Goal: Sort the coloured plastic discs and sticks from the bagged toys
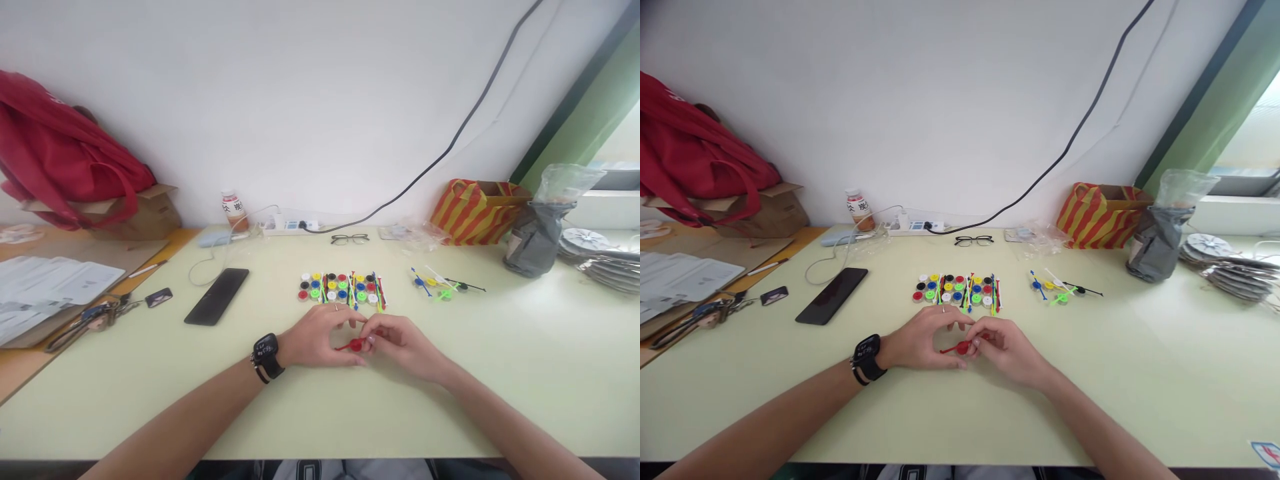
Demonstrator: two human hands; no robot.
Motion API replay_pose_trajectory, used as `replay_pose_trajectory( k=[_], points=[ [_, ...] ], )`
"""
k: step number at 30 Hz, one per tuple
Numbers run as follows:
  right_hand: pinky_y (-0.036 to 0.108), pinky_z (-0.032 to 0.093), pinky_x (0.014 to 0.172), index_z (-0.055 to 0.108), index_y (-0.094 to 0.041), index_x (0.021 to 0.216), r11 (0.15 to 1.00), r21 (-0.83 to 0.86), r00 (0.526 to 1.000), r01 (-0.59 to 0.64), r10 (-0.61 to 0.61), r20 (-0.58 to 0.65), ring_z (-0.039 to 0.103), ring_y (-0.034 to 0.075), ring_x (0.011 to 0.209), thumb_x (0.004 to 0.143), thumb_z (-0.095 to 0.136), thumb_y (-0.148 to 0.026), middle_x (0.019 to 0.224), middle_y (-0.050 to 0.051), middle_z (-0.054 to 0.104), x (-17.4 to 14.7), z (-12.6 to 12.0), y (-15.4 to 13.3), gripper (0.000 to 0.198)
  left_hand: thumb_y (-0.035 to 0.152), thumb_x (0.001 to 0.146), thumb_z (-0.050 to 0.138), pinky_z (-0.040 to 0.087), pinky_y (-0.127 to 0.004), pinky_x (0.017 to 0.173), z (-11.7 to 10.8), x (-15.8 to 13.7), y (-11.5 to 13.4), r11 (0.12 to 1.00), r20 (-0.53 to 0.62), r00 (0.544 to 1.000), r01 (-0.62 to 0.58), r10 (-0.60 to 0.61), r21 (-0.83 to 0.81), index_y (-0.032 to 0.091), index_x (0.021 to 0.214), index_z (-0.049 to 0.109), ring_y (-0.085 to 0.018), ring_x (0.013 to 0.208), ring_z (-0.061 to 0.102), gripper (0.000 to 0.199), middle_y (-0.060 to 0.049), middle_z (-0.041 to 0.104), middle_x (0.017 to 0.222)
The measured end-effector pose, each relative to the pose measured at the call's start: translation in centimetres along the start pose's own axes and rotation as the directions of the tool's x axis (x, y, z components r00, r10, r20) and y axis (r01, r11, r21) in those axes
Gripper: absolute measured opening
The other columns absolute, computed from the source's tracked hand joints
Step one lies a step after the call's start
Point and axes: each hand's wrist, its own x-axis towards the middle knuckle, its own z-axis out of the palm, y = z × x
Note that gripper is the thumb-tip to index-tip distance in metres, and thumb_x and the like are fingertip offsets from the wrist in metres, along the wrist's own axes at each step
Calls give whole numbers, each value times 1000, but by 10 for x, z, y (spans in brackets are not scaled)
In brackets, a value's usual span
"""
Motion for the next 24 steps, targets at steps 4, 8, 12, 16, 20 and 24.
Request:
replay_pose_trajectory(
  k=[4, 8, 12, 16, 20, 24],
  points=[
    [34, 57, 82, 72, -20, 99, 996, 85, 998, 2, 4, -62, 70, 18, 83, 98, 66, -34, 87, 4, 72, 0, -5, -1, 15, 49, 87, 78, 51, -35, 88, 2, -1, -5, 1000, 18, 1000, 18, -18, 13, 24, 117, 71, -23, 94, 68, 40, -6, 75, 102],
    [35, 57, 87, 74, -21, 100, 993, 120, 995, -9, 21, -100, 71, 19, 89, 95, 72, -36, 91, 5, 75, 0, -9, 0, 16, 46, 93, 71, 52, -34, 87, 7, -1, -11, 996, -7, 996, 84, -84, 38, 25, 120, 71, -23, 97, 69, 34, -6, 76, 106],
    [39, 57, 92, 75, -21, 98, 984, 174, 995, -33, 49, -86, 74, 23, 97, 90, 78, -38, 99, 7, 78, 3, -9, 1, 20, 48, 90, 75, 52, -35, 88, 9, 0, -11, 994, -81, 992, 98, -94, 47, 25, 122, 71, -24, 100, 69, 39, -6, 76, 108],
    [41, 57, 94, 72, -21, 97, 982, 184, 994, -38, 56, -91, 75, 23, 95, 92, 75, -43, 96, 7, 77, 4, -8, 4, 22, 40, 100, 64, 50, -31, 80, 7, 1, -7, 999, -99, 995, 34, -30, 37, 23, 99, 77, -19, 85, 66, 22, -4, 74, 87],
    [34, 57, 74, 68, -21, 105, 992, 116, 988, -53, 69, -139, 71, 18, 75, 93, 72, -48, 87, 3, 72, 3, -7, 8, 29, 36, 101, 62, 48, -30, 76, 1, 0, -7, 999, -87, 996, 8, -3, 48, 22, 91, 78, -16, 76, 64, 23, -3, 72, 79],
    [26, 44, 53, 64, -20, 106, 994, -3, 986, -107, 106, -131, 54, 11, 55, 95, 66, -52, 76, -2, 62, 2, -5, 11, 34, 32, 99, 62, 47, -31, 73, -3, -2, -9, 995, -20, 1000, -8, 10, 103, 22, 91, 78, -17, 76, 64, 21, -3, 71, 79]
  ],
)
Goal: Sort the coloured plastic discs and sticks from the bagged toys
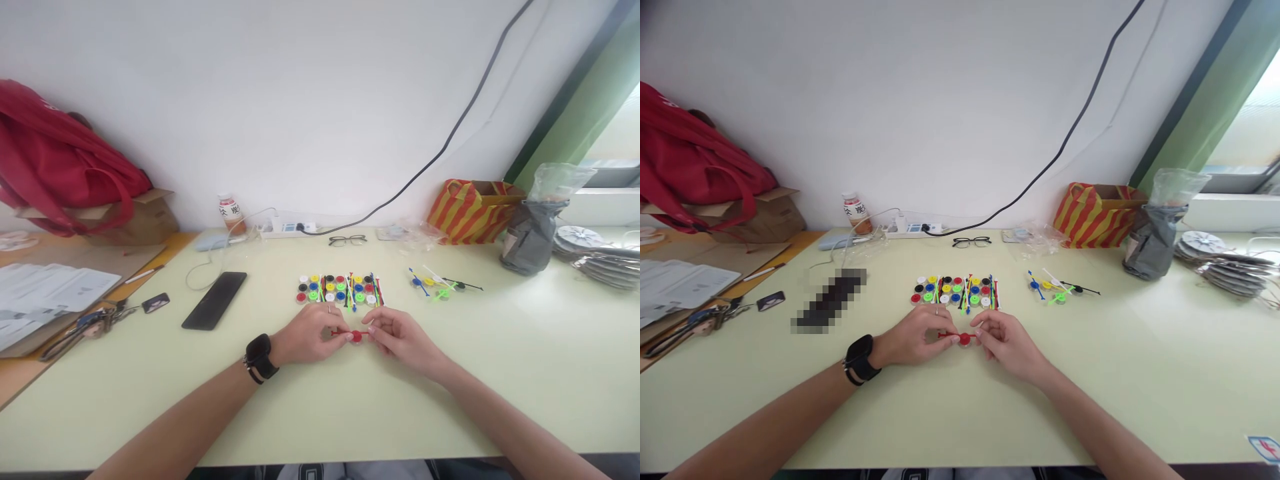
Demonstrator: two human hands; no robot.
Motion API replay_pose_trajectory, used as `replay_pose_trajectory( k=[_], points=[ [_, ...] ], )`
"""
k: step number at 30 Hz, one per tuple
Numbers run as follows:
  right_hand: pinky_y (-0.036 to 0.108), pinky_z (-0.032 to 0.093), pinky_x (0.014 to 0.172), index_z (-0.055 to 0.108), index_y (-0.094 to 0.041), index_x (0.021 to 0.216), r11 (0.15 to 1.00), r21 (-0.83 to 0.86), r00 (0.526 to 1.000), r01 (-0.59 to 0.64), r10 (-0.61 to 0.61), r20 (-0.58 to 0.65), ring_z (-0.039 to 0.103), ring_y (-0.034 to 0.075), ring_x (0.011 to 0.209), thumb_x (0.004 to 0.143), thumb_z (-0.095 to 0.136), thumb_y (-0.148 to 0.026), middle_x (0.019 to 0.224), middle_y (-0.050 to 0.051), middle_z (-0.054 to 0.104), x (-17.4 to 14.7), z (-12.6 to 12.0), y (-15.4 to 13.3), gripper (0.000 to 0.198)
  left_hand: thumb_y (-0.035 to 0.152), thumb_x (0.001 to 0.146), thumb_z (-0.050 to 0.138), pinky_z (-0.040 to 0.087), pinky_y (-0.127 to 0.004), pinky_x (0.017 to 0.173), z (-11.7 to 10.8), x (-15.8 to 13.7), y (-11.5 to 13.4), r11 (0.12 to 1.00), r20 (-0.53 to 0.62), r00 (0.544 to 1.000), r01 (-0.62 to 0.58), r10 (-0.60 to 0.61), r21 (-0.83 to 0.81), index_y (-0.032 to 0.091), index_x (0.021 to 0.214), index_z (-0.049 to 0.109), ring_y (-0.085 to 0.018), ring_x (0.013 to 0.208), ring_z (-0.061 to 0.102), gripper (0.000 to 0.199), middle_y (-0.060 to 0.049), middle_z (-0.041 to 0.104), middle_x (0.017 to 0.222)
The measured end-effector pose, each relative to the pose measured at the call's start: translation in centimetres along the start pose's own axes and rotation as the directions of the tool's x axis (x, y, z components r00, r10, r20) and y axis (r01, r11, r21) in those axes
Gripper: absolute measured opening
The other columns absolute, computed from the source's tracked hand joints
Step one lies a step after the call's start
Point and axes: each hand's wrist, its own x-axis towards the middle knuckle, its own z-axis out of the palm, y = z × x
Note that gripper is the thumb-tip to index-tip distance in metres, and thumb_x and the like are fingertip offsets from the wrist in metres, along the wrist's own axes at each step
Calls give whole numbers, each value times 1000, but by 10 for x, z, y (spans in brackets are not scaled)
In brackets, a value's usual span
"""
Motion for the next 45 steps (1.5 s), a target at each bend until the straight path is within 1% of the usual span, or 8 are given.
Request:
replay_pose_trajectory(
  k=[7, 25, 30, 33, 38, 40, 42, 45],
  points=[
    [25, 33, 52, 61, -20, 103, 995, -81, 998, -57, 58, 5, 45, 11, 56, 96, 64, -47, 67, -5, 53, 1, 2, -3, 28, 30, 95, 66, 51, -33, 85, 2, -1, 0, 1000, -28, 1000, 0, 0, 1, 24, 116, 74, -21, 94, 68, 24, -6, 75, 103],
    [28, 39, 59, 66, -21, 93, 957, -291, 999, 12, -27, -45, 47, 13, 62, 96, 61, -41, 84, 1, 63, -2, -4, 7, 21, 42, 87, 72, 47, -38, 88, 10, -1, 11, 974, 70, 995, -86, 73, 207, 23, 94, 66, -24, 99, 64, 20, -5, 70, 110],
    [27, 39, 55, 61, -25, 128, 962, -267, 995, -66, 45, -85, 43, 10, 57, 97, 59, -52, 94, 1, 58, -14, -9, -1, 41, 44, 88, 72, 50, -39, 93, 7, -3, 11, 994, -24, 999, -43, 46, 105, 23, 102, 68, -25, 104, 65, 26, -7, 70, 115],
    [27, 42, 54, 36, -33, 157, 969, -188, 984, -160, 142, -103, 46, 11, 57, 97, 56, -59, 99, 1, 57, -24, -9, -7, 68, 39, 95, 66, 50, -41, 100, 3, -2, 9, 998, -163, 986, 30, -22, 49, 24, 110, 68, -25, 113, 64, 21, -7, 70, 118],
    [28, 44, 55, 18, -36, 166, 968, -185, 982, -169, 150, -113, 44, 12, 57, 99, 50, -64, 91, -1, 55, -23, -11, -18, 79, 36, 101, 58, 48, -43, 106, -2, -1, 4, 996, -211, 974, 90, -87, 7, 25, 114, 68, -26, 120, 62, 20, -6, 72, 120],
    [28, 42, 56, 39, -34, 157, 960, -253, 990, -121, 96, -108, 43, 12, 59, 98, 53, -64, 93, 0, 56, -17, -13, -20, 68, 36, 104, 53, 48, -42, 106, -2, -2, 3, 995, -197, 975, 99, -101, -17, 25, 117, 68, -25, 120, 62, 22, -6, 72, 121],
    [28, 38, 56, 67, -27, 119, 949, -304, 994, -84, 59, -91, 40, 13, 59, 97, 53, -65, 84, -1, 53, -9, -14, -22, 46, 35, 106, 49, 47, -42, 107, -2, -3, 2, 994, -200, 974, 105, -110, -37, 25, 118, 68, -24, 120, 62, 25, -6, 71, 122],
    [30, 30, 54, 43, -22, 58, 958, -278, 995, -70, 49, -82, 28, 13, 57, 99, 46, -69, 64, -3, 32, -1, -16, -26, 62, 34, 108, 44, 48, -40, 106, -2, -3, 1, 994, -230, 967, 101, -110, -52, 24, 117, 69, -23, 116, 63, 28, -7, 71, 120]
  ],
)
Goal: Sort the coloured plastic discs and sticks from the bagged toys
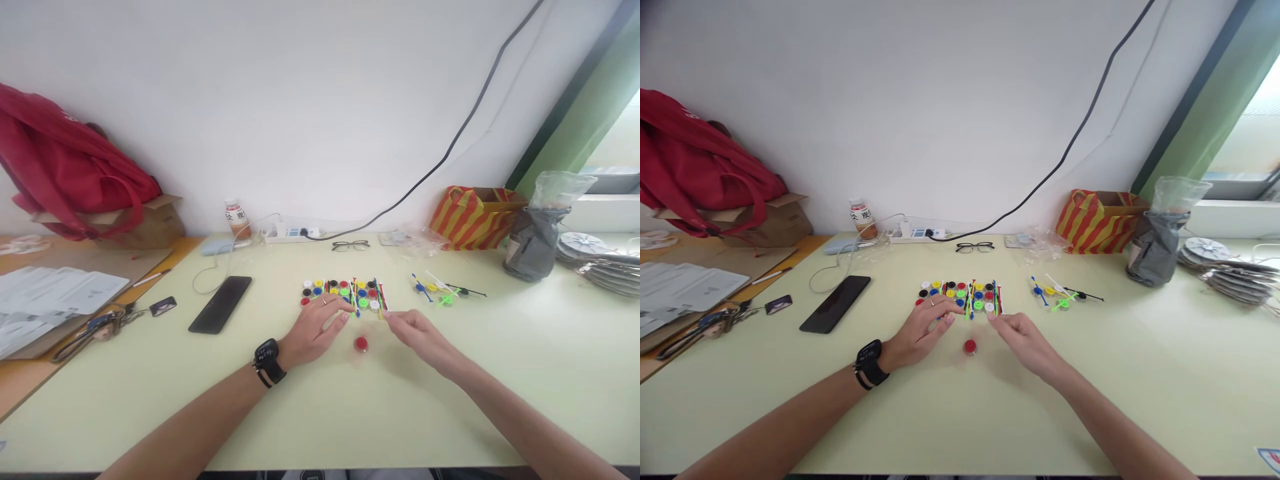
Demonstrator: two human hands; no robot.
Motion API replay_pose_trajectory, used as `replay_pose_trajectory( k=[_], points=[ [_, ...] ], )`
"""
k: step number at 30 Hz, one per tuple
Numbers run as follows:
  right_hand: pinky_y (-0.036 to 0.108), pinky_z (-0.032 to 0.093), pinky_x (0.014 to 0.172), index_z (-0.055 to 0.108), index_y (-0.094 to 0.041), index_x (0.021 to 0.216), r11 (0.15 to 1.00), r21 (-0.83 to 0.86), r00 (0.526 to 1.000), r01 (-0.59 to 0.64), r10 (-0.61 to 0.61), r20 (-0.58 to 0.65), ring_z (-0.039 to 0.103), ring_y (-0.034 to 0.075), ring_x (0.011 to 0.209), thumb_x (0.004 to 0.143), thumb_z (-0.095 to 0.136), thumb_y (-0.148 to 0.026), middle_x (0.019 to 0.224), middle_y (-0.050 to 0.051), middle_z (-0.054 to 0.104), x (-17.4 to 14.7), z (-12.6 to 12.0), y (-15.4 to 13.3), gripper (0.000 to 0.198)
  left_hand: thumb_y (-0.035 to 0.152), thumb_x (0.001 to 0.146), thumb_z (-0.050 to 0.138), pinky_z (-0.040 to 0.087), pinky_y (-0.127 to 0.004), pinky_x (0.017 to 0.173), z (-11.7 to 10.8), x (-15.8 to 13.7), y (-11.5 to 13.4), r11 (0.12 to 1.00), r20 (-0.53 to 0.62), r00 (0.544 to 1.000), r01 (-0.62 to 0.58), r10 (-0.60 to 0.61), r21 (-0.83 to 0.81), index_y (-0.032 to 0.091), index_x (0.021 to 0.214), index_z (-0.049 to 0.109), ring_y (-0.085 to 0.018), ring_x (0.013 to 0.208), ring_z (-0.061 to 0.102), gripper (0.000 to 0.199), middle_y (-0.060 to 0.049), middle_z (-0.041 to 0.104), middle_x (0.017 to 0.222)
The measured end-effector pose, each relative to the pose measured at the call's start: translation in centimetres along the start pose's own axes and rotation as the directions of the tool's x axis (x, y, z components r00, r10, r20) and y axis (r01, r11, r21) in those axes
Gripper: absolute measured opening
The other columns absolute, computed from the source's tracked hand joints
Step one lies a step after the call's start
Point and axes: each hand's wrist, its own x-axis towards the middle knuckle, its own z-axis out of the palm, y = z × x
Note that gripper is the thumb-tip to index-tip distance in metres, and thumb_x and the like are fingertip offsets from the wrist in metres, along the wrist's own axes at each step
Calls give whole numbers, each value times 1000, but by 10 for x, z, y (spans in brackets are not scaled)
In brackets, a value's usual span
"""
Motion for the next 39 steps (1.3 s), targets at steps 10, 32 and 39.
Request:
replay_pose_trajectory(
  k=[10, 32, 39],
  points=[
    [37, 47, 71, 63, -23, 80, 852, -514, 886, 101, -312, -342, 57, 22, 74, 96, 52, -67, 80, 7, 65, 22, -69, 26, 48, 35, 107, 48, 49, -40, 104, 0, 0, 1, 1000, 24, 999, -22, 22, 6, 23, 117, 68, -23, 115, 63, 25, -8, 71, 119],
    [53, 49, 100, 65, -35, 136, 592, -804, 945, -52, -230, -231, 63, 33, 120, 103, 37, -46, 137, 10, 66, 25, -122, 119, 46, 39, 96, 67, 51, -34, 79, 7, -2, 7, 971, 278, 934, -239, 223, 26, 24, 103, 77, -22, 86, 70, 20, -5, 78, 87],
    [50, 54, 95, 75, -26, 116, 679, -726, 942, 105, -302, -146, 70, 32, 105, 102, 44, -53, 120, 15, 71, 0, -126, 126, 43, 37, 96, 66, 51, -34, 81, 7, -2, 9, 975, 260, 941, -222, 215, -2, 22, 91, 74, -20, 84, 71, 18, -5, 77, 87]
  ],
)
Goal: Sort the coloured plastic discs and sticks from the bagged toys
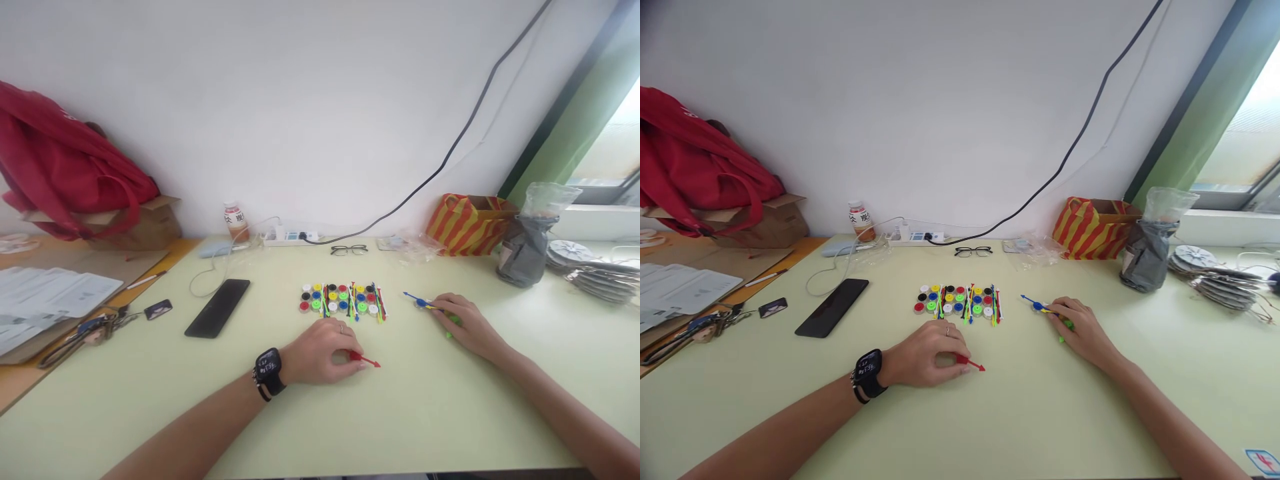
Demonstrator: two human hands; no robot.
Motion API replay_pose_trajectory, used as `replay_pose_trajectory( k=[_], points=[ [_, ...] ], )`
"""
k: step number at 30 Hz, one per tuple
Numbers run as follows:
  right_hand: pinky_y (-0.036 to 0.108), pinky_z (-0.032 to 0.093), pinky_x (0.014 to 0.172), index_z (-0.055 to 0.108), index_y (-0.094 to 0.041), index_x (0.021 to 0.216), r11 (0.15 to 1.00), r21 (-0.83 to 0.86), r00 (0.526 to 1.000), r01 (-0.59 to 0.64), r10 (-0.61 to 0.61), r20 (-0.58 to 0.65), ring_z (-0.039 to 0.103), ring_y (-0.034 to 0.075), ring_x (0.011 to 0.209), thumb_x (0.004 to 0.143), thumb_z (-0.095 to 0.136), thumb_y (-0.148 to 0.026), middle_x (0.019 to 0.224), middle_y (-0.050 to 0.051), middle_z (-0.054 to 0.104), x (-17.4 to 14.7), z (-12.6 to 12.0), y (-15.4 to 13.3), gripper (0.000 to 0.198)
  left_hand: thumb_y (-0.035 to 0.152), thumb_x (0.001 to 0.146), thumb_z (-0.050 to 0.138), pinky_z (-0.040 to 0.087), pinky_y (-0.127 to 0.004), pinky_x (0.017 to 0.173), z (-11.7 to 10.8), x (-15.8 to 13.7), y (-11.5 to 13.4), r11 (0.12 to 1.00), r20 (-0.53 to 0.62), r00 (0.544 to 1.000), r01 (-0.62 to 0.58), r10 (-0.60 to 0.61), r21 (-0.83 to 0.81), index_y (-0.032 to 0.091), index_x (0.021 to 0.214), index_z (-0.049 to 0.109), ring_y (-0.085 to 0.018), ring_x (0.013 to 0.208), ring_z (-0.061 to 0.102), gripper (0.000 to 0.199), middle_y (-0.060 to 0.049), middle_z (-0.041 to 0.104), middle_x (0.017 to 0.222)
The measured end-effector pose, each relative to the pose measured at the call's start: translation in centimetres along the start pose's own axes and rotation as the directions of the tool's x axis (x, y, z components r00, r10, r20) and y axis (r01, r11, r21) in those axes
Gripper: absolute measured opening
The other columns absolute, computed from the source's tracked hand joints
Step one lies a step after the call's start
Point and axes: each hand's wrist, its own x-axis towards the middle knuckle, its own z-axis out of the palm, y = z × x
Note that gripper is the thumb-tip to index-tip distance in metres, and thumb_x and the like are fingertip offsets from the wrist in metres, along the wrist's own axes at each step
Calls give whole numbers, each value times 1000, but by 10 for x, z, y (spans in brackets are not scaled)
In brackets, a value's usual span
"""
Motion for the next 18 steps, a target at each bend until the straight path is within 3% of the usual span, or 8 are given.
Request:
replay_pose_trajectory(
  k=[6, 12, 15, 18],
  points=[
    [49, 55, 96, 73, -33, 124, 997, 68, 999, 43, -44, 14, 68, 31, 112, 103, 49, -46, 124, 12, 70, -37, -7, -26, 35, 34, 93, 69, 52, -34, 82, 1, -1, 0, 998, -48, 999, 5, -7, -55, 21, 96, 75, -21, 86, 71, 15, -6, 78, 89],
    [50, 53, 97, 71, -36, 128, 981, 138, 986, 136, -148, 80, 66, 31, 115, 104, 50, -34, 123, 11, 70, -49, -4, -93, 32, 32, 95, 66, 53, -33, 75, 3, -2, 0, 995, -144, 988, 35, -49, -98, 19, 93, 75, -19, 78, 68, 16, -6, 75, 83],
    [50, 53, 95, 71, -33, 126, 960, 184, 964, 212, -236, 120, 66, 30, 113, 103, 51, -29, 120, 12, 70, -38, 3, -133, 30, 38, 95, 68, 55, -38, 91, 1, -2, 3, 990, -139, 986, 79, -94, -113, 21, 114, 73, -24, 100, 68, 26, -10, 75, 105],
    [48, 53, 92, 69, -28, 115, 951, 207, 960, 231, -257, 113, 66, 29, 107, 100, 55, -26, 117, 12, 70, -26, 13, -170, 21, 43, 93, 71, 50, -43, 108, -2, -2, 6, 977, -47, 991, 114, -124, -180, 25, 133, 64, -27, 124, 61, 44, -11, 69, 129]
  ],
)
